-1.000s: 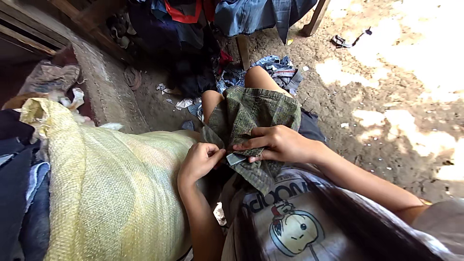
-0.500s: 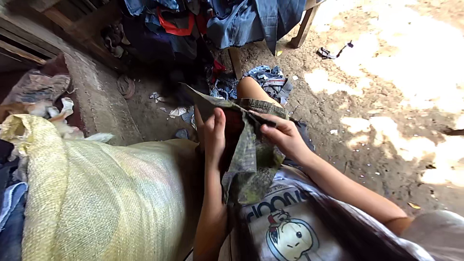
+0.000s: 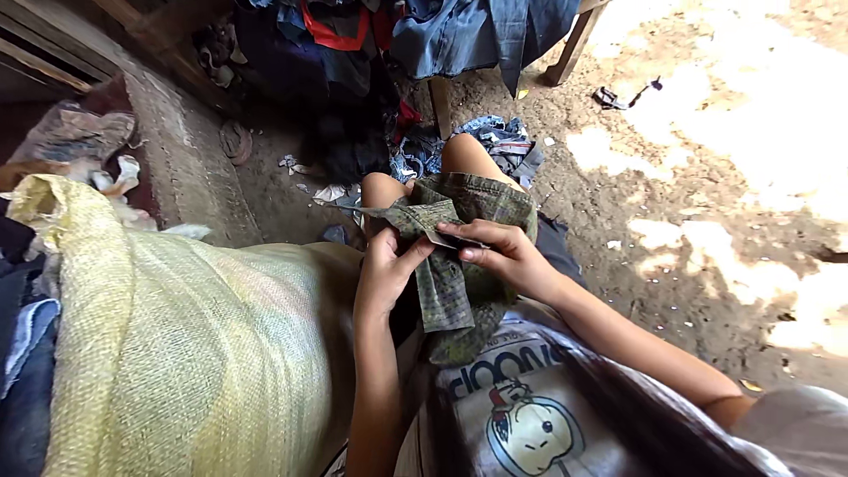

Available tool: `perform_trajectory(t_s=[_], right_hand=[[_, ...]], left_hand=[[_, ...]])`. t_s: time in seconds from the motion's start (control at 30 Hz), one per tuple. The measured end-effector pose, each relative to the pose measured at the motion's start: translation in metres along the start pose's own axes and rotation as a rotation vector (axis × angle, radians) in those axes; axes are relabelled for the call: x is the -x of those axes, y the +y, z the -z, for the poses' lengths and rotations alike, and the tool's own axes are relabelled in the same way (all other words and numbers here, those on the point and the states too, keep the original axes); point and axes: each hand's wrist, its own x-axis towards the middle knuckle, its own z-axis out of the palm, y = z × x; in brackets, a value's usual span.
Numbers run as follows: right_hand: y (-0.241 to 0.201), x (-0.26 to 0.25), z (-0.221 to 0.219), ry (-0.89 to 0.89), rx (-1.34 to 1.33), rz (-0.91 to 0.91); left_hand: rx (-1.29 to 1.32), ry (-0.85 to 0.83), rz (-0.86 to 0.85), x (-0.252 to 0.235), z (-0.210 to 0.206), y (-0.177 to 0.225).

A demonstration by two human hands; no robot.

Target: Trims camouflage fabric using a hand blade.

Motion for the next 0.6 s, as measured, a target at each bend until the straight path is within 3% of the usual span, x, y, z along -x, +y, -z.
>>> perform_trajectory(t_s=[0.13, 0.33, 0.6], right_hand=[[0.003, 0.000, -0.003, -0.006, 0.265, 0.099], [0.001, 0.000, -0.002, -0.012, 0.315, 0.167], [-0.023, -0.001, 0.012, -0.033, 0.495, 0.128]], left_hand=[[-0.129, 0.125, -0.071, 0.012, -0.003, -0.005], [-0.138, 0.216, -0.119, 0.024, -0.010, -0.004], [-0.104, 0.274, -0.167, 0.030, -0.016, 0.003]])
